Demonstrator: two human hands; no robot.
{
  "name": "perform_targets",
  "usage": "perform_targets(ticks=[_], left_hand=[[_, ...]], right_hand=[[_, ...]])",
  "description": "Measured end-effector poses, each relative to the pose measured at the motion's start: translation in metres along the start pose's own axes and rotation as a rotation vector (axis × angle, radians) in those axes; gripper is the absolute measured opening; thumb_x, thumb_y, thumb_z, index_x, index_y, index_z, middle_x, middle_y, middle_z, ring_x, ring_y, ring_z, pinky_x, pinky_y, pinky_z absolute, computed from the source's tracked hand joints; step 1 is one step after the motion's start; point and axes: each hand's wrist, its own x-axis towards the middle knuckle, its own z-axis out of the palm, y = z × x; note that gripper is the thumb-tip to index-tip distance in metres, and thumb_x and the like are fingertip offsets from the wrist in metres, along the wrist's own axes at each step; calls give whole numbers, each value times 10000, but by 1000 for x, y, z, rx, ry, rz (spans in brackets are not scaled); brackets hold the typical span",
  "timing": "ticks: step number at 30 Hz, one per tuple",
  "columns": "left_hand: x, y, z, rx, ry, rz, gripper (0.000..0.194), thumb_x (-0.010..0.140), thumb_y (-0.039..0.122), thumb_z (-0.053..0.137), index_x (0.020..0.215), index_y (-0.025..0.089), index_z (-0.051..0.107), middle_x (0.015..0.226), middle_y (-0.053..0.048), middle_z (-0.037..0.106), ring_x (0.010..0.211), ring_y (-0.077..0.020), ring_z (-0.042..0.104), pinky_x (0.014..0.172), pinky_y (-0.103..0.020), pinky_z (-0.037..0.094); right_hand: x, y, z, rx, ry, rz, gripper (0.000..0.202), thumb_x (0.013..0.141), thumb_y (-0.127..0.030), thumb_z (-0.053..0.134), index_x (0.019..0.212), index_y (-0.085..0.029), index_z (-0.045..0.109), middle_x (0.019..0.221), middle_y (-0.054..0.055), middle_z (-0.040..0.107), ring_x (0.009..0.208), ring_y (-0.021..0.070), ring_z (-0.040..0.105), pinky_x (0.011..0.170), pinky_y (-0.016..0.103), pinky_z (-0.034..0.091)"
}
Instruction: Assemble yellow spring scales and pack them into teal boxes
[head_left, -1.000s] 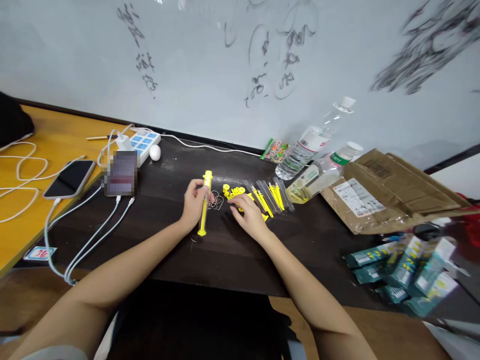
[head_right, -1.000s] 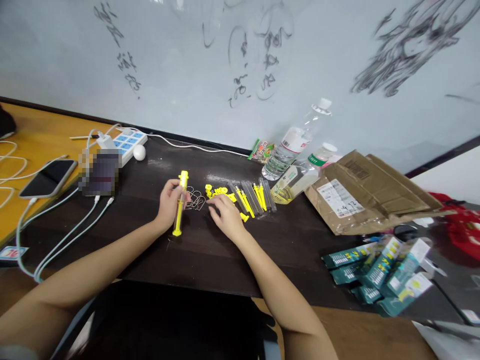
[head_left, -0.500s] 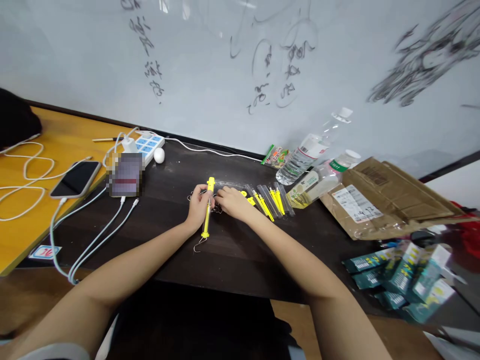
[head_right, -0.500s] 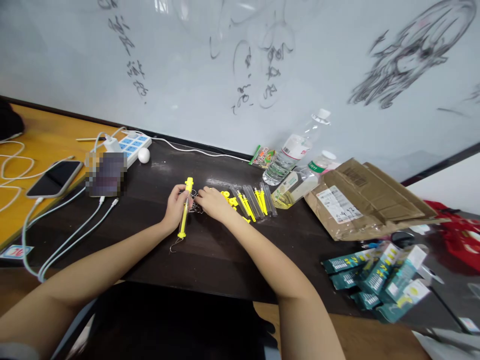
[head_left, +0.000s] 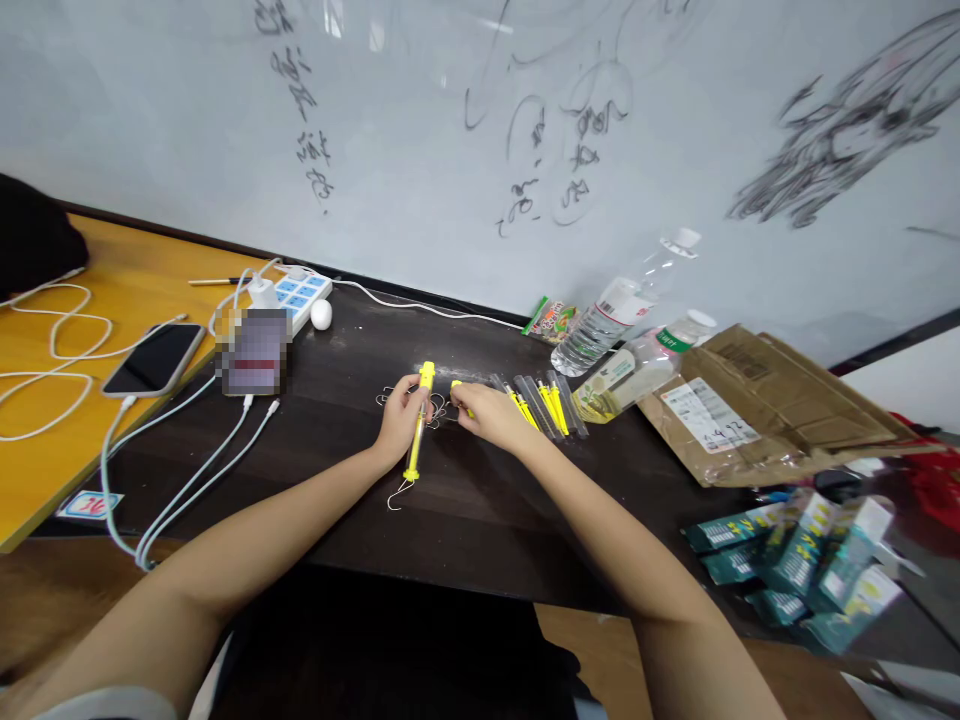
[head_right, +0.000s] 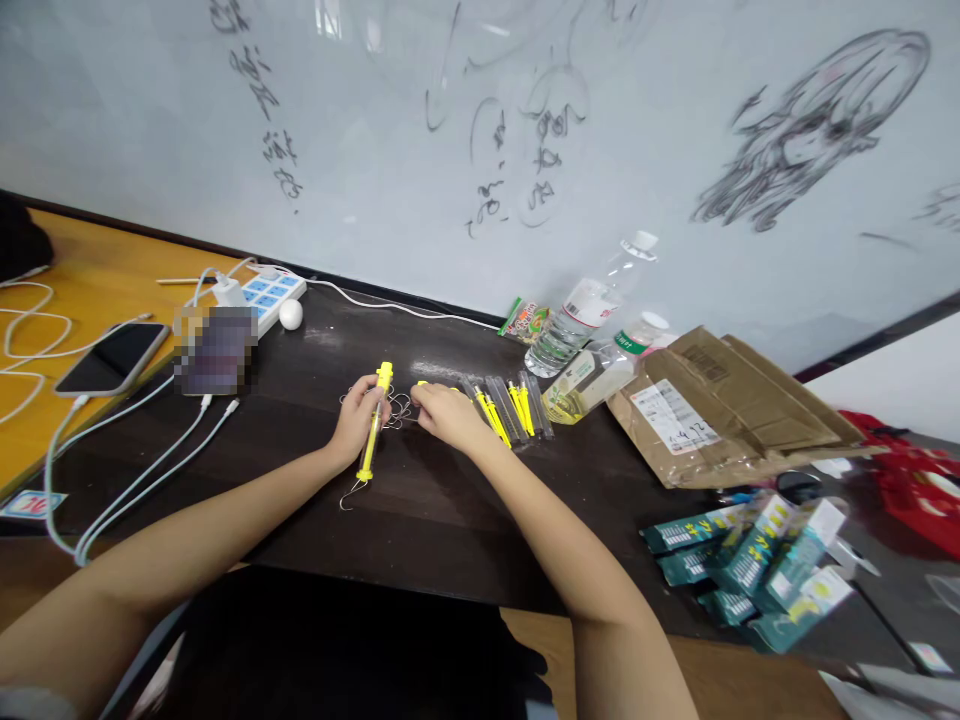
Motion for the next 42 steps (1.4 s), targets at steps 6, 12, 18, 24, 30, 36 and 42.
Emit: perform_targets(ticks=[6,12,18,24,30,36,42], left_hand=[[-13,-2,6,95,-222,-69,274,803,392,560,955,196,441,478,103,481,346,-63,434,370,-159,348],[-30,1,10,274,-412,-25,229,834,295,533,998,214,395,620,72,570,394,-55,488,398,-147,389],[-35,12,14,237,-462,-130,260,872,347,496,1063,230,363,631,84,529,371,-56,483,359,-146,388],[-32,19,9,365,-528,-119,306,920,402,420,1162,223,371,642,73,524,337,-47,446,330,-144,327],[-27,23,3,642,-497,163,342,928,357,422,1225,190,398,778,15,556,503,-67,470,498,-198,402],[-25,23,2,733,-617,184,309,929,338,406,1191,177,438,821,-7,579,678,-129,537,668,-268,433],[-27,23,4,721,-621,95,318,934,368,386,1188,180,422,702,40,506,575,-103,453,578,-231,373]], right_hand=[[-39,-5,22,872,169,222,70,828,-189,400,891,-219,412,629,-52,500,550,113,488,527,217,365],[-51,-19,36,1263,282,396,125,898,-357,387,886,-233,376,486,-107,447,363,69,306,379,167,237],[-56,-31,30,1170,272,362,210,940,-429,391,899,-224,406,490,-101,448,398,74,393,433,185,307],[-57,-39,36,1208,274,329,249,949,-445,396,855,-215,408,497,-100,425,407,63,357,458,191,312],[-55,-38,32,1405,254,328,288,913,-483,453,830,-208,431,479,-97,444,368,49,331,375,165,228],[-53,-44,30,1524,217,409,342,844,-536,524,796,-216,412,463,-115,447,305,37,317,294,134,184],[-52,-44,32,1578,262,434,361,833,-525,544,738,-212,390,485,-103,485,293,32,353,274,126,181]])
